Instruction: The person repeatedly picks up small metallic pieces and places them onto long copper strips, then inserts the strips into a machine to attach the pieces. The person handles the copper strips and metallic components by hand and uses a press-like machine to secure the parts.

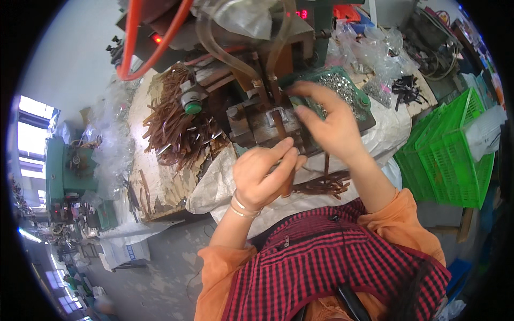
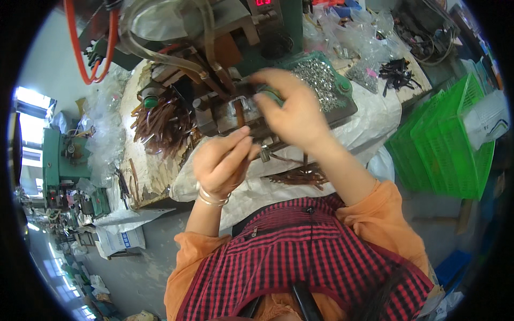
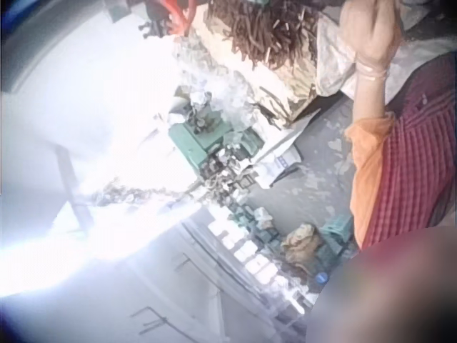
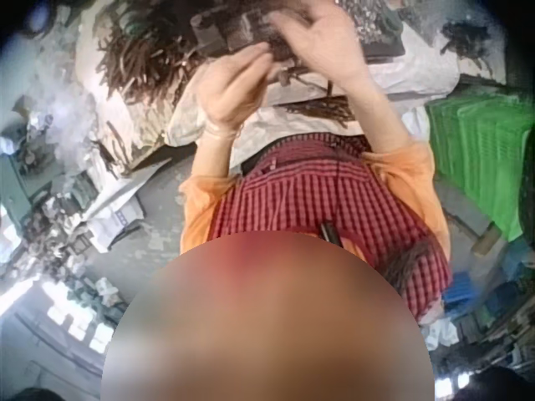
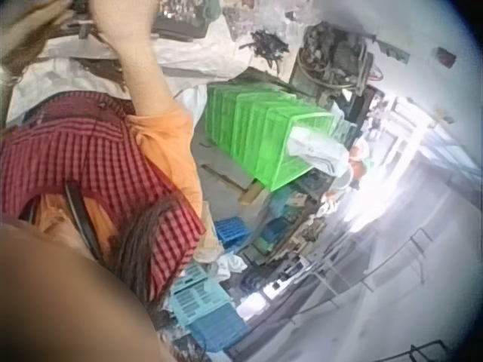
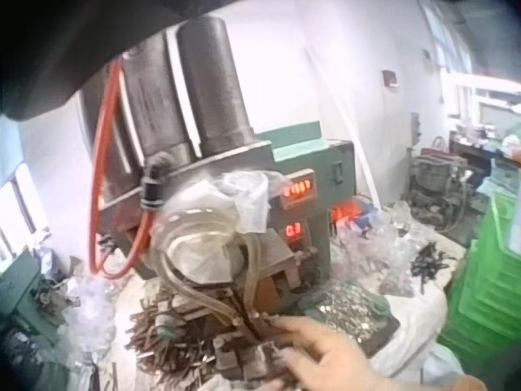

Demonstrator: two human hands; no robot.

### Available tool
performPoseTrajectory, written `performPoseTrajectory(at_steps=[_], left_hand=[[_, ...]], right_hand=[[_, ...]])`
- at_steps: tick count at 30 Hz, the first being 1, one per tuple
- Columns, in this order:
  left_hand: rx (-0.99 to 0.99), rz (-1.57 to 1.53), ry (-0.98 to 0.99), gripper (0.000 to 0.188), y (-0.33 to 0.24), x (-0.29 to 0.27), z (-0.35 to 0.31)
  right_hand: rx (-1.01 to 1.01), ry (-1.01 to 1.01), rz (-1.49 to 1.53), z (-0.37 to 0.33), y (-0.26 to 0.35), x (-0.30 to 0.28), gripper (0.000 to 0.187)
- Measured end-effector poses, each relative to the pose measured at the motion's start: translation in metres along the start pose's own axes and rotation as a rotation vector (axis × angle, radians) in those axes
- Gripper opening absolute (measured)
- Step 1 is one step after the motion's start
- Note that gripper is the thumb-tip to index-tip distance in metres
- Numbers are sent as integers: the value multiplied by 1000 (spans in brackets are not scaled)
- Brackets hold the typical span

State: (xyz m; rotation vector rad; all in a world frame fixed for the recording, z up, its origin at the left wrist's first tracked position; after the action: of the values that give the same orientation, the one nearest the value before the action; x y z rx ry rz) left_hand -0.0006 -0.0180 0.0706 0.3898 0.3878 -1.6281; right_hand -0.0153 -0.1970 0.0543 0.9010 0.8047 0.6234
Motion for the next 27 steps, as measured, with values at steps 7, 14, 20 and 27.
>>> performPoseTrajectory(at_steps=[7, 14, 20, 27], left_hand=[[50, -6, 33, 32, 4, 10, -4], [-13, -10, 34, 31, 1, 7, -3], [-348, 51, 44, 28, -29, -34, -48], [-613, 522, -398, 8, 6, -153, -38]], right_hand=[[53, -261, -734, -18, -132, -50, 23], [-286, -40, -769, 1, -94, -12, 21], [-82, -202, -638, 7, -114, -34, 13], [-51, -322, -555, 1, -117, -42, 14]])
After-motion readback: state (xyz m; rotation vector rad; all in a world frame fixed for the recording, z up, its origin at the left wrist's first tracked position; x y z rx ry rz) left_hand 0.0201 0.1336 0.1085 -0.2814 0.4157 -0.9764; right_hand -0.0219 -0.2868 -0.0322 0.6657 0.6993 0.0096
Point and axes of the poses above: each hand's wrist, its own z-axis towards the middle knuckle, its own x-axis out of the palm, y = z × x, the point moved 7 cm from there along z, towards the middle knuckle, and after that the axes turned 8 degrees about x, right-handed, at the moved point
